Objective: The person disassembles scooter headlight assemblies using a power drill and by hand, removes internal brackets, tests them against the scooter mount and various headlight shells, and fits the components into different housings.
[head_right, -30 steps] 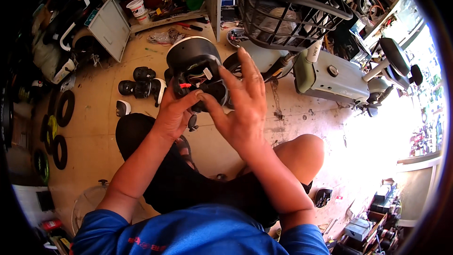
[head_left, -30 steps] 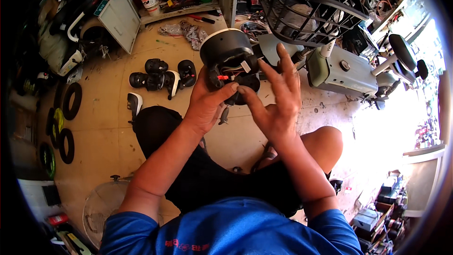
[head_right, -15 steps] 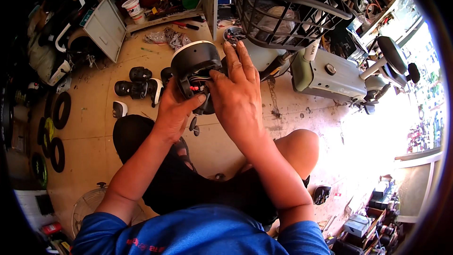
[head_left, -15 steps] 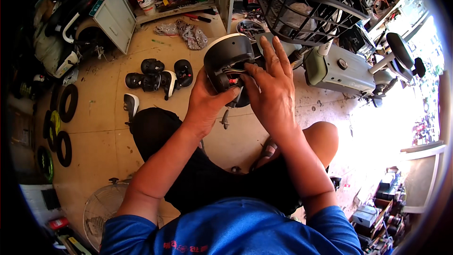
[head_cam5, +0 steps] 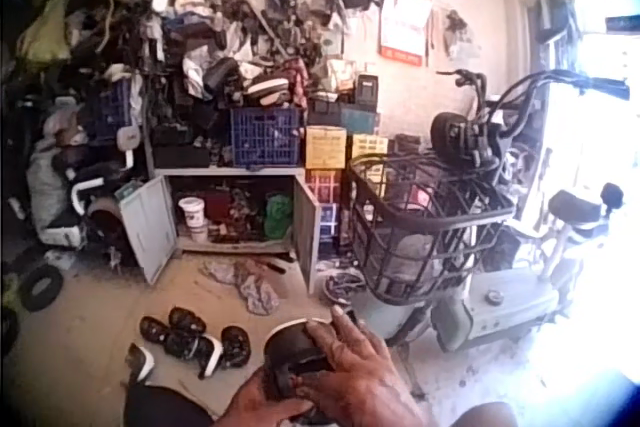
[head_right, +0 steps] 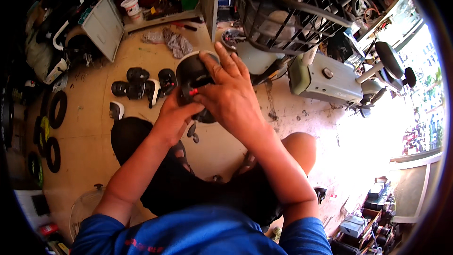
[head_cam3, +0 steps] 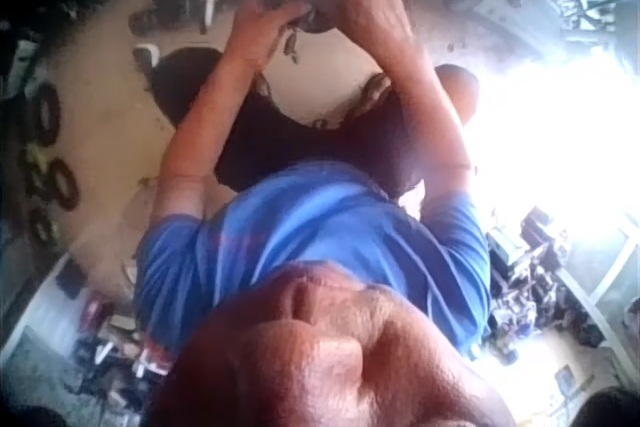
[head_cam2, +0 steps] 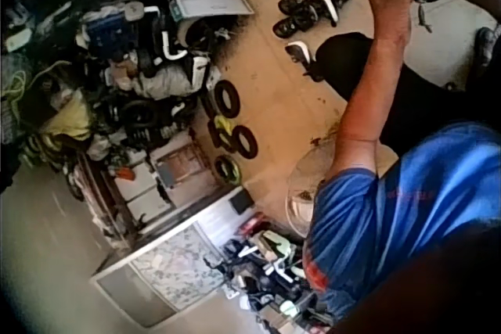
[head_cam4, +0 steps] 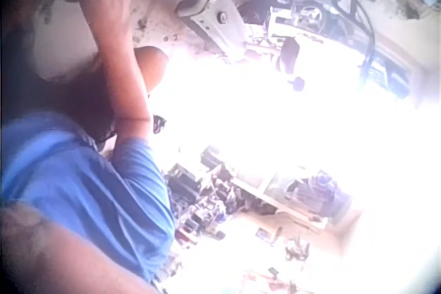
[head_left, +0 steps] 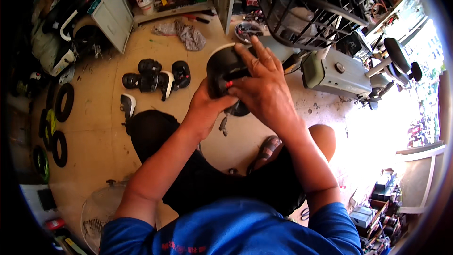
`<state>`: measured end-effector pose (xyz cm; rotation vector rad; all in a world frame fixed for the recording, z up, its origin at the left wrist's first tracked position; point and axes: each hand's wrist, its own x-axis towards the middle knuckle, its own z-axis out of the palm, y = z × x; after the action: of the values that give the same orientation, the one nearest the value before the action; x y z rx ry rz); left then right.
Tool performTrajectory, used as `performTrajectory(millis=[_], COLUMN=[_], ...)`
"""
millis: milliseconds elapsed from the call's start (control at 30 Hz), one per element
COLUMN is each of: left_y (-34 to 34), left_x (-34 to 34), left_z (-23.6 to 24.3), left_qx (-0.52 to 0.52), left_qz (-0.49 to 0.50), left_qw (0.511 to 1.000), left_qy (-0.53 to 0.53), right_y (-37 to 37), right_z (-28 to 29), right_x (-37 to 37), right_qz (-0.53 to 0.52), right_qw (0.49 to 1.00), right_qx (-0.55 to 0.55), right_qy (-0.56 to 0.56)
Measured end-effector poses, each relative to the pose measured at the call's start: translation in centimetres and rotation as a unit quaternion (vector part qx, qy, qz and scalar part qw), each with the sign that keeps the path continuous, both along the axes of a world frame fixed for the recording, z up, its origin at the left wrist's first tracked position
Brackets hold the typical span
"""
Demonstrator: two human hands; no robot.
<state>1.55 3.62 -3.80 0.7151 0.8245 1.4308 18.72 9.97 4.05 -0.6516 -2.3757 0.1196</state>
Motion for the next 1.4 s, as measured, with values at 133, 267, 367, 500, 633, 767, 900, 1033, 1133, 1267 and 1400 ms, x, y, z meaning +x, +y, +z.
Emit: performTrajectory(millis=[133,267,367,500,633,767,900,1033,1133,1267,1400], left_y=[-0.2,-0.6,-0.1,0.6,1.0,1.2,1.1,0.9,1.3,1.6,2.1], left_x=[0.1,0.5,0.7,0.2,-0.1,0.2,0.5,0.4,0.6,0.7,0.9], left_z=[-1.7,-2.0,-2.5,-3.3,-3.9,-3.9,-4.0,-3.5,-3.6,-3.2,-3.0], left_qx=[0.007,0.0,-0.001,-0.022,-0.045,-0.044,-0.029,-0.034,-0.053,-0.065,-0.077], left_qz=[0.038,0.03,0.033,0.03,0.018,0.011,0.028,0.013,0.014,0.022,0.004], left_qw=[0.997,0.998,0.998,0.998,0.998,0.999,0.998,0.999,0.998,0.996,0.996], left_qy=[0.062,0.055,0.06,0.05,0.044,0.029,0.041,0.041,0.04,0.055,0.043], right_y=[1.0,0.8,1.0,1.7,2.0,2.3,1.9,1.8,2.2,3.2,3.7], right_z=[-1.4,-2.7,-3.7,-4.4,-3.4,-3.7,-4.6,-4.5,-5.0,-3.9,-4.6], right_x=[-0.8,-1.6,-2.7,-3.2,-2.0,-1.7,-1.9,-1.5,-1.4,-0.2,0.2], right_qz=[0.002,-0.058,-0.123,-0.115,-0.059,-0.053,-0.081,-0.084,-0.084,-0.035,-0.052], right_qw=[1.0,0.998,0.981,0.979,0.973,0.981,0.988,0.992,0.99,0.983,0.989], right_qx=[0.001,-0.02,0.027,0.035,-0.055,-0.07,-0.078,-0.069,-0.057,-0.118,-0.103], right_qy=[0.02,-0.021,-0.146,-0.166,-0.215,-0.173,-0.103,-0.067,-0.1,-0.137,-0.09])
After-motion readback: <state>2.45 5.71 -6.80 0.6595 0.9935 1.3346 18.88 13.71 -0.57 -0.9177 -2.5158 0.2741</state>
